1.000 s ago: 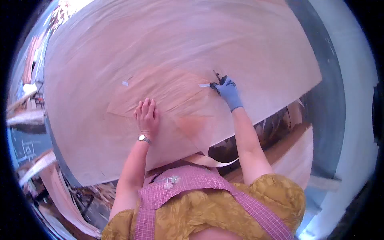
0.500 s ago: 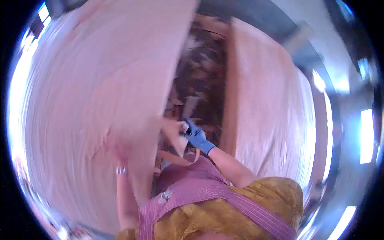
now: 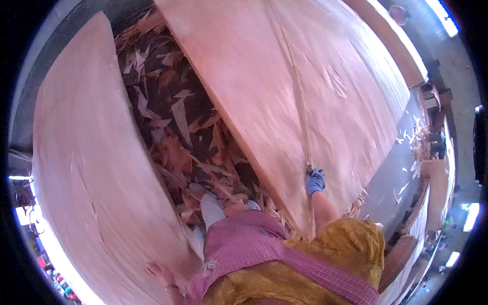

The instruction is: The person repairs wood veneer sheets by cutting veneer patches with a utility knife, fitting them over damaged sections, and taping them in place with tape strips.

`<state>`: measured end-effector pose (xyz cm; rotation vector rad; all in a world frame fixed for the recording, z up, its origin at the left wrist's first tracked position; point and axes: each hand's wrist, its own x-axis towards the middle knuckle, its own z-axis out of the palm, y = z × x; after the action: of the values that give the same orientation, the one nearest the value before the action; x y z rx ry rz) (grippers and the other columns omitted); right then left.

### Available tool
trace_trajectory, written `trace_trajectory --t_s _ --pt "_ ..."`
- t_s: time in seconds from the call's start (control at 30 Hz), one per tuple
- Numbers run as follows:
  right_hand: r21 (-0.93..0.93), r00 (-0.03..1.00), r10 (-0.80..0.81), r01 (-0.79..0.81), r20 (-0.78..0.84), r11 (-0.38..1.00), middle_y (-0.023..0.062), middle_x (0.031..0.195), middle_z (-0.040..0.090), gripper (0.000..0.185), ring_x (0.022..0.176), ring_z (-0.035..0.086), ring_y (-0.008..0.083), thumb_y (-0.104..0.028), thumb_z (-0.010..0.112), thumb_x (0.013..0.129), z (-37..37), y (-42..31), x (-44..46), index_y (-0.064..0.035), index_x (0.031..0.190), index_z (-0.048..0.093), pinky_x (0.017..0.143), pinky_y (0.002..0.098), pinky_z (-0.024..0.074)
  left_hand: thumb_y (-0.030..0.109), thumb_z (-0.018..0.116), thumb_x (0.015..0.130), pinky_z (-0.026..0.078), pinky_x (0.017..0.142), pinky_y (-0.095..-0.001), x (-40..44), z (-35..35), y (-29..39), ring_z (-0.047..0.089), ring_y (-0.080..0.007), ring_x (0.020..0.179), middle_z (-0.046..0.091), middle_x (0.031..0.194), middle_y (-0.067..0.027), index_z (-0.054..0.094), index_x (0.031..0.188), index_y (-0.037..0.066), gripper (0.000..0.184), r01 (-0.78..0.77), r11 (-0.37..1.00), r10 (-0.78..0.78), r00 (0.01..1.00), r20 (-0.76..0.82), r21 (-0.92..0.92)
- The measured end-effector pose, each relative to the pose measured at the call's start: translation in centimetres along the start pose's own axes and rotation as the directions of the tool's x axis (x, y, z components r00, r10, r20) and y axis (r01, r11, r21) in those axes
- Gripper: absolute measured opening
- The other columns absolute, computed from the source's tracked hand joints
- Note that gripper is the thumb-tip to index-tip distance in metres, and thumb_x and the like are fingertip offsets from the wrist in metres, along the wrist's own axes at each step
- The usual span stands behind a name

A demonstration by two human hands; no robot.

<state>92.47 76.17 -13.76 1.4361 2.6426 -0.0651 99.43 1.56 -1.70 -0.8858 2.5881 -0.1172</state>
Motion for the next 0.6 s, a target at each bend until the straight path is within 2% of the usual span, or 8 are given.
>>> trace_trajectory --t_s 0.17,0.3,0.33,0.37,0.4,0.47,0.57,0.6 --pt "0.086 0.984 -0.153 0.145 0.087 0.986 0.0210 0.103 0.061 0.030 0.103 0.056 0.0378 -0.033 0.063 0.087 3.4 6.4 0.9 -0.0048 0.098 0.061 0.082 0.0484 0.0492 0.040 0.042 0.101 0.019 0.118 -0.0452 4.3 0.5 -4.6 0.029 -0.0312 0.142 0.039 0.149 -0.0184 0.040 0.143 0.005 0.055 -0.161 0.964 0.182 0.980 0.081 -0.213" --pt "0.195 0.905 -0.388 0.354 0.177 0.915 0.0196 0.098 0.062 0.027 0.099 0.059 0.0374 -0.030 0.063 0.087 2.0 6.4 0.5 -0.0042 0.094 0.062 0.082 0.0470 0.0484 0.040 0.049 0.097 0.027 0.113 -0.0477 2.8 0.5 -4.8 0.040 -0.0304 0.133 0.050 0.139 -0.0112 0.052 0.134 0.014 0.045 -0.030 0.846 0.141 0.976 0.168 -0.532" --pt "0.130 0.879 -0.417 0.396 0.232 0.909 0.0202 0.095 0.062 0.027 0.099 0.059 0.0389 -0.029 0.061 0.089 1.2 5.7 0.6 -0.0022 0.094 0.062 0.084 0.0461 0.0486 0.042 0.049 0.096 0.027 0.114 -0.0481 6.0 3.1 -5.7 0.037 -0.0330 0.135 0.048 0.143 -0.0123 0.052 0.134 0.014 0.047 0.114 0.896 0.044 0.939 0.342 -0.429" --pt "0.231 0.916 -0.384 0.351 0.115 0.907 0.0208 0.096 0.064 0.028 0.098 0.060 0.0397 -0.028 0.060 0.090 2.2 6.5 0.4 -0.0012 0.099 0.061 0.083 0.0466 0.0492 0.044 0.048 0.095 0.025 0.115 -0.0486 5.5 0.7 -3.9 0.033 -0.0334 0.140 0.043 0.148 -0.0133 0.047 0.141 0.014 0.054 -0.338 0.927 0.243 0.869 0.431 0.160" --pt "0.336 0.948 -0.320 0.298 0.008 0.893 0.0213 0.097 0.065 0.029 0.097 0.062 0.0405 -0.026 0.060 0.090 3.4 7.4 0.0 -0.0002 0.104 0.059 0.081 0.0470 0.0498 0.044 0.049 0.094 0.024 0.116 -0.0485 3.0 -0.2 -1.7 0.030 -0.0333 0.141 0.041 0.150 -0.0141 0.042 0.144 0.013 0.059 -0.095 0.989 0.070 0.977 0.203 0.114" --pt "0.452 0.943 -0.330 0.314 -0.044 0.835 0.0231 0.101 0.066 0.032 0.096 0.063 0.0417 -0.022 0.061 0.091 3.2 7.8 -1.2 0.0008 0.113 0.055 0.080 0.0471 0.0513 0.044 0.050 0.094 0.021 0.117 -0.0485 -1.6 -5.6 4.9 0.027 -0.0332 0.143 0.037 0.153 -0.0156 0.035 0.148 0.010 0.066 0.102 0.993 -0.101 0.995 -0.022 0.055" --pt "0.622 0.913 -0.381 0.384 -0.147 0.682 0.0248 0.104 0.064 0.024 0.093 0.065 0.0359 -0.013 0.057 0.094 1.8 6.7 -3.5 0.0035 0.110 0.053 0.079 0.0416 0.0517 0.042 0.053 0.093 0.017 0.118 -0.0512 -6.7 -4.9 9.6 0.028 -0.0347 0.142 0.034 0.154 -0.0158 0.035 0.149 0.010 0.067 -0.247 0.962 0.212 0.945 -0.250 -0.117" --pt "0.593 0.892 -0.424 0.428 -0.156 0.682 0.0246 0.104 0.065 0.024 0.093 0.065 0.0350 -0.013 0.056 0.094 1.1 6.4 -4.7 0.0032 0.111 0.053 0.079 0.0413 0.0518 0.039 0.053 0.093 0.022 0.116 -0.0503 -10.2 -7.1 11.5 0.032 -0.0347 0.140 0.035 0.153 -0.0163 0.039 0.147 0.009 0.063 -0.300 0.929 0.274 0.951 -0.142 -0.218"
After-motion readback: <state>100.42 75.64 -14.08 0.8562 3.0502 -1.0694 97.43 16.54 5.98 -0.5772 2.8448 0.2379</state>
